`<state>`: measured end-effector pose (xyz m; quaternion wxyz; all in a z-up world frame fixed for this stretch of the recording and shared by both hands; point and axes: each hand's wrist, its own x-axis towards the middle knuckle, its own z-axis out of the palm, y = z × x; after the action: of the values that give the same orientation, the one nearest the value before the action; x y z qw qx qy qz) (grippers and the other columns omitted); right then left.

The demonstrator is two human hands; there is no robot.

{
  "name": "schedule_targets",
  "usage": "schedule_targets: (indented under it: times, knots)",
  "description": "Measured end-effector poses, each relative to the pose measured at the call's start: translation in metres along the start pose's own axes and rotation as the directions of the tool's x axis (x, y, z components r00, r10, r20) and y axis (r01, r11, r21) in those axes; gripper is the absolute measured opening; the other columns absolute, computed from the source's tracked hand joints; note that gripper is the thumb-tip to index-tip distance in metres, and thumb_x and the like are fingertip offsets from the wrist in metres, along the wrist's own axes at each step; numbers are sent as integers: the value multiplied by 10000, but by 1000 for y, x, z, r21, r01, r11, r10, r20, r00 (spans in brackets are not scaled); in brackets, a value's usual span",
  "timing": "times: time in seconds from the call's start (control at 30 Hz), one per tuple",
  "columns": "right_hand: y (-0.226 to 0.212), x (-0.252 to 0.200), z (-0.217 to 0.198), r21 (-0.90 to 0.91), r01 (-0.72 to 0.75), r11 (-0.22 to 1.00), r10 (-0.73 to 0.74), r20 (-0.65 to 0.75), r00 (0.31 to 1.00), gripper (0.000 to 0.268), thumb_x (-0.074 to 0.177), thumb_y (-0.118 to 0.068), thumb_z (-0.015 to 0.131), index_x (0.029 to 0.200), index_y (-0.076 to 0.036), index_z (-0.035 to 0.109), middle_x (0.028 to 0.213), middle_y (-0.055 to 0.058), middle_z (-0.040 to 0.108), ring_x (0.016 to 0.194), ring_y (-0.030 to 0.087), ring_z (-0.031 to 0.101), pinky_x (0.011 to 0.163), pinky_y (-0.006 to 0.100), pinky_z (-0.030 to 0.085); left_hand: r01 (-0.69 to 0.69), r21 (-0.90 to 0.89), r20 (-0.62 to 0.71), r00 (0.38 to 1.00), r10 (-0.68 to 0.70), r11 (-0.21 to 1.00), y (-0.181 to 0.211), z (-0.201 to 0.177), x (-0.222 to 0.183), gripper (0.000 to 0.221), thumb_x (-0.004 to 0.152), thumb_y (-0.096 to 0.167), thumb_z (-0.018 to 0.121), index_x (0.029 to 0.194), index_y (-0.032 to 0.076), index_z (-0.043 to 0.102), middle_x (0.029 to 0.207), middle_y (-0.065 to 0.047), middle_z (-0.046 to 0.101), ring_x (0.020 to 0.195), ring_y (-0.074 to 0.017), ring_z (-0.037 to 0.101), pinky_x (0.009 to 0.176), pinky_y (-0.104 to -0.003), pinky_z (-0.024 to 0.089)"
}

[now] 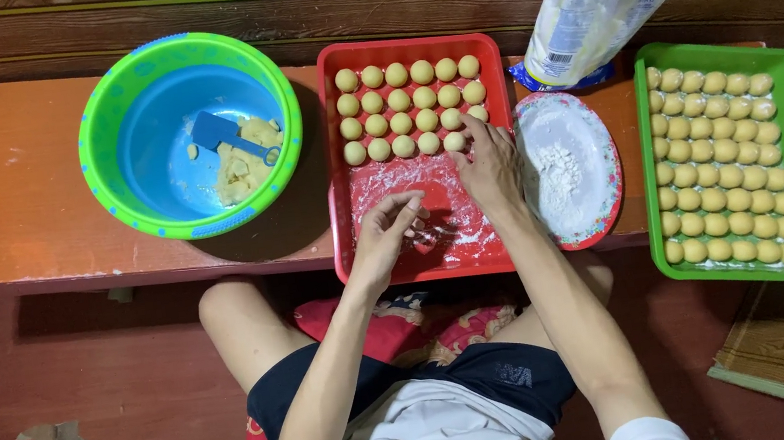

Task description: Portioning and shaping dough into small uniform balls and arranging them in a tray.

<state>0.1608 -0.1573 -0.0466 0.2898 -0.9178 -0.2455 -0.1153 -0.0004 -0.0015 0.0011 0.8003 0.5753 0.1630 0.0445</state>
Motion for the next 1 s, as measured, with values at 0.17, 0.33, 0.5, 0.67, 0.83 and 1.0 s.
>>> schedule_targets:
  times: [0.17, 0.33, 0.5, 0.67, 0.83, 1.0]
  knots:
    - [4, 1, 4, -41, 10, 999, -11, -34, 999, 623, 771, -255, 907, 1327, -155, 645, 1018, 81, 682, 1003, 305, 665, 891, 431, 536, -12, 5, -1, 1000, 12, 1000, 2, 2, -1, 354, 982, 299, 703, 1212, 30, 725, 927, -139, 742, 807, -156, 685, 695, -211, 517]
    - [6, 0, 5, -36, 3, 999, -3, 3, 1000, 604, 813, -214, 867, 1361, -172, 617, 1054, 68, 698, 1024, 293, 664, 896, 434, 533, -14, 7, 7, 1000, 14, 1000, 0, 1, -1, 346, 982, 297, 703, 1211, 40, 727, 926, -130, 744, 809, -148, 686, 700, -211, 519]
    - [6, 0, 6, -56, -8, 998, 8, 8, 1000, 599, 814, -230, 864, 1357, -183, 616, 1076, 53, 722, 1039, 272, 671, 891, 423, 540, -13, 11, 8, 1000, 13, 1000, 1, 2, -1, 341, 981, 295, 702, 1210, 43, 727, 922, -121, 745, 807, -143, 684, 704, -215, 521]
    - [6, 0, 5, -36, 3, 999, -3, 18, 1000, 598, 828, -205, 846, 1374, -173, 605, 1101, 54, 739, 1047, 270, 673, 897, 427, 541, -10, 21, 7, 1000, 10, 1000, 1, 2, -1, 351, 981, 292, 706, 1221, 37, 720, 928, -123, 748, 807, -142, 685, 708, -220, 526]
    - [-1, 1, -4, 127, 25, 992, -13, -91, 996, 555, 800, -93, 856, 1316, -152, 659, 1096, 72, 719, 979, 265, 678, 852, 402, 556, -11, 22, 9, 1000, 10, 1000, -5, 0, 2, 335, 981, 285, 704, 1218, 49, 724, 933, -115, 747, 807, -140, 684, 705, -218, 523]
    - [0, 2, -15, 555, -120, 823, 309, -260, 915, 374, 923, 145, 669, 1239, -55, 682, 1002, 143, 695, 886, 220, 679, 805, 317, 583, -1, 26, 2, 1000, 1, 1000, 0, 3, -2, 339, 980, 291, 703, 1216, 48, 724, 930, -117, 748, 806, -145, 687, 703, -219, 523]
